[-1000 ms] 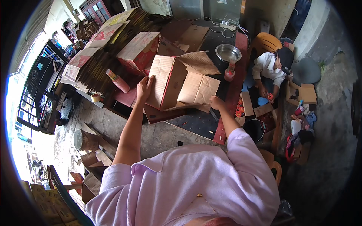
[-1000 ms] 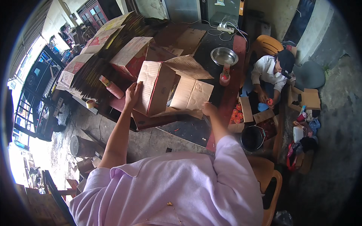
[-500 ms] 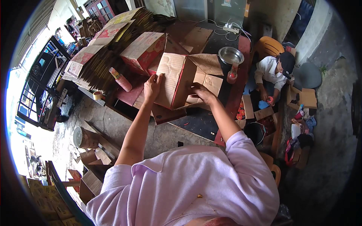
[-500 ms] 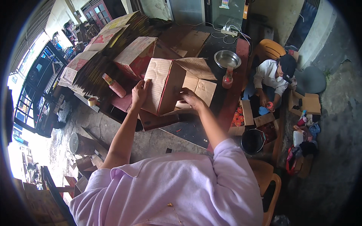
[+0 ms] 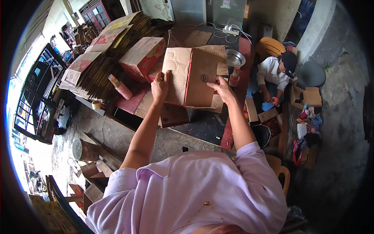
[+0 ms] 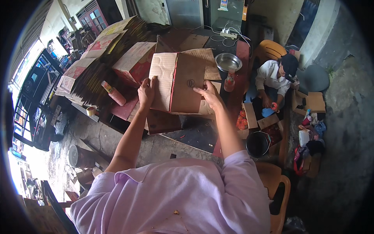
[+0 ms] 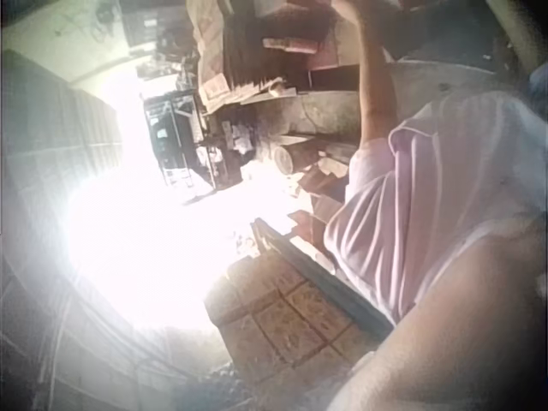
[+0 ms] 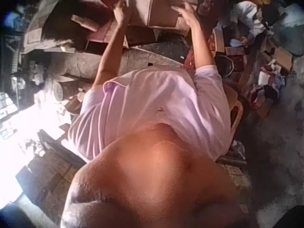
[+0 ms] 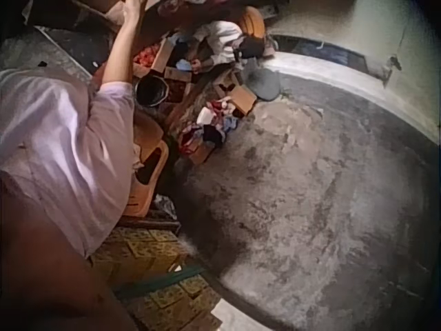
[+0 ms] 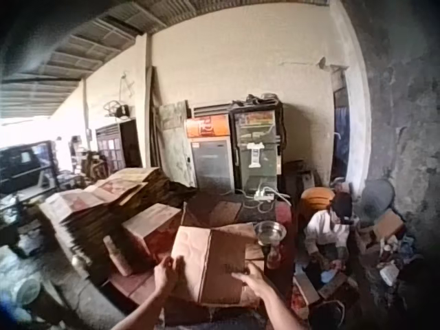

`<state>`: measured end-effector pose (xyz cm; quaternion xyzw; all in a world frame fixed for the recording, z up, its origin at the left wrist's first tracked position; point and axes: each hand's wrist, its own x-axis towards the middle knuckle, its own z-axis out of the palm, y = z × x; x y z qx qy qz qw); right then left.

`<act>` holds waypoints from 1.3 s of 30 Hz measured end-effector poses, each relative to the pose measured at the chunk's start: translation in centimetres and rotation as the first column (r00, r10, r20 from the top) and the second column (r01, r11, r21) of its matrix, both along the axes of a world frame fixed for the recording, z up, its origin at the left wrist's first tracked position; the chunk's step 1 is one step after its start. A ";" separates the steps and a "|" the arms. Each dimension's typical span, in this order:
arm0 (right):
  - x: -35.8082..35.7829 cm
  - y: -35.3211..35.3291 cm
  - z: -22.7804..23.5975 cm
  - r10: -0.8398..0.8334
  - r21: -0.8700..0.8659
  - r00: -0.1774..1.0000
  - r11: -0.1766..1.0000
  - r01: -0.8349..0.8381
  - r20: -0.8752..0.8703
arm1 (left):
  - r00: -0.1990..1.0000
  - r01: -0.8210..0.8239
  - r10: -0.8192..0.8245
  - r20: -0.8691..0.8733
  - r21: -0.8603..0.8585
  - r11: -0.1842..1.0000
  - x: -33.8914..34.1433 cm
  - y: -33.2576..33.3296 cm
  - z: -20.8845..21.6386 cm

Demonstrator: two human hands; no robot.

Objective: The person assembles cardboard boxes by hand, folding the flaps and applying glue with a small stick to secure the sides.

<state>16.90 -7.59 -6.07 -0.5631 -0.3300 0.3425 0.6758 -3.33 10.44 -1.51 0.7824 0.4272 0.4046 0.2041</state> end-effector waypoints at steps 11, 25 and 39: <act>-1.5 -3.2 6.2 -0.320 0.199 0.891 0.943 0.267 0.321 | 0.981 0.037 -0.048 0.186 0.063 0.997 1.5 -1.5 3.7; -4.5 -1.4 8.7 -0.615 0.381 0.452 0.773 0.507 0.646 | 0.920 -0.068 -0.025 0.390 0.223 0.972 2.6 0.4 3.4; -3.2 0.2 5.8 -0.733 0.445 0.353 0.650 0.617 0.582 | 0.766 0.507 -0.510 0.391 0.120 0.854 0.9 1.2 3.0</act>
